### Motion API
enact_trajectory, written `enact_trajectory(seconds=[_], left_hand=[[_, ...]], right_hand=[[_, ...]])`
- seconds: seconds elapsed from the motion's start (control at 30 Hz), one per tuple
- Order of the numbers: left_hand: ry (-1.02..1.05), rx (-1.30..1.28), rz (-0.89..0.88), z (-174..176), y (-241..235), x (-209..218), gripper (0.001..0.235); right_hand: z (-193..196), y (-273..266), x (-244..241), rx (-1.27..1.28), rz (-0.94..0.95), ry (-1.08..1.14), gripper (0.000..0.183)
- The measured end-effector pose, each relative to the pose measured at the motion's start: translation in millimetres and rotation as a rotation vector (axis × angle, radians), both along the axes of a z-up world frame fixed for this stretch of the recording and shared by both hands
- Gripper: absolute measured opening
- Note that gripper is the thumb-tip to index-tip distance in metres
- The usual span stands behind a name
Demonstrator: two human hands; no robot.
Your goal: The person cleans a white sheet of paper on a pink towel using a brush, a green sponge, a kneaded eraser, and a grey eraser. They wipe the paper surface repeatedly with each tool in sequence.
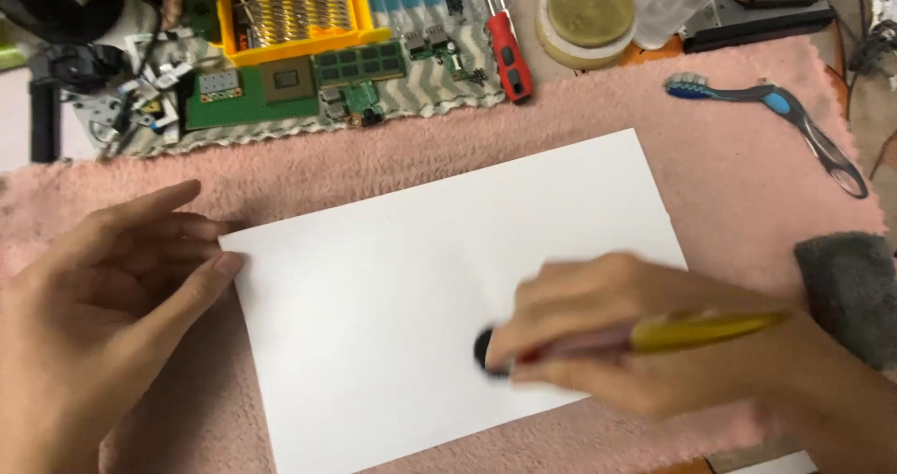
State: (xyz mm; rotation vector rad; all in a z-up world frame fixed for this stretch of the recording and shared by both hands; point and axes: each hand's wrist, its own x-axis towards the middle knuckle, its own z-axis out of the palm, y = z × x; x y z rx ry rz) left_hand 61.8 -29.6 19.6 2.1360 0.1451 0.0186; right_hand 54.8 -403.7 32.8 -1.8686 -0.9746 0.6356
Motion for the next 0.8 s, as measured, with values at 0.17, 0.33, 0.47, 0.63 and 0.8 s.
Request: enact_trajectory(seconds=[0.17,0.33,0.47,0.63,0.8], left_hand=[[-0.007,-0.034,-0.008,-2.3,0.8,-1.5,0.057],[-0.048,-0.119,-0.076,-16.0,7.8,-0.6,0.058],[-0.060,-0.106,-0.074,-15.5,8.3,-1.1,0.058],[-0.086,-0.147,-0.097,-18.0,8.9,0.2,0.058],[-0.038,-0.081,-0.105,-11.4,12.4,0.7,0.062]], right_hand=[[18.5,-22.4,4.5,-0.489,-0.031,0.211,0.019],[9.4,-15.4,-1.7,-0.182,-0.168,-0.012,0.021],[9.6,-41.9,5.6,-0.328,0.133,0.059,0.027],[12.3,-25.4,7.5,-0.423,-0.146,-0.011,0.031],[19.7,-27.0,10.3,-0.336,0.064,-0.008,0.036]])
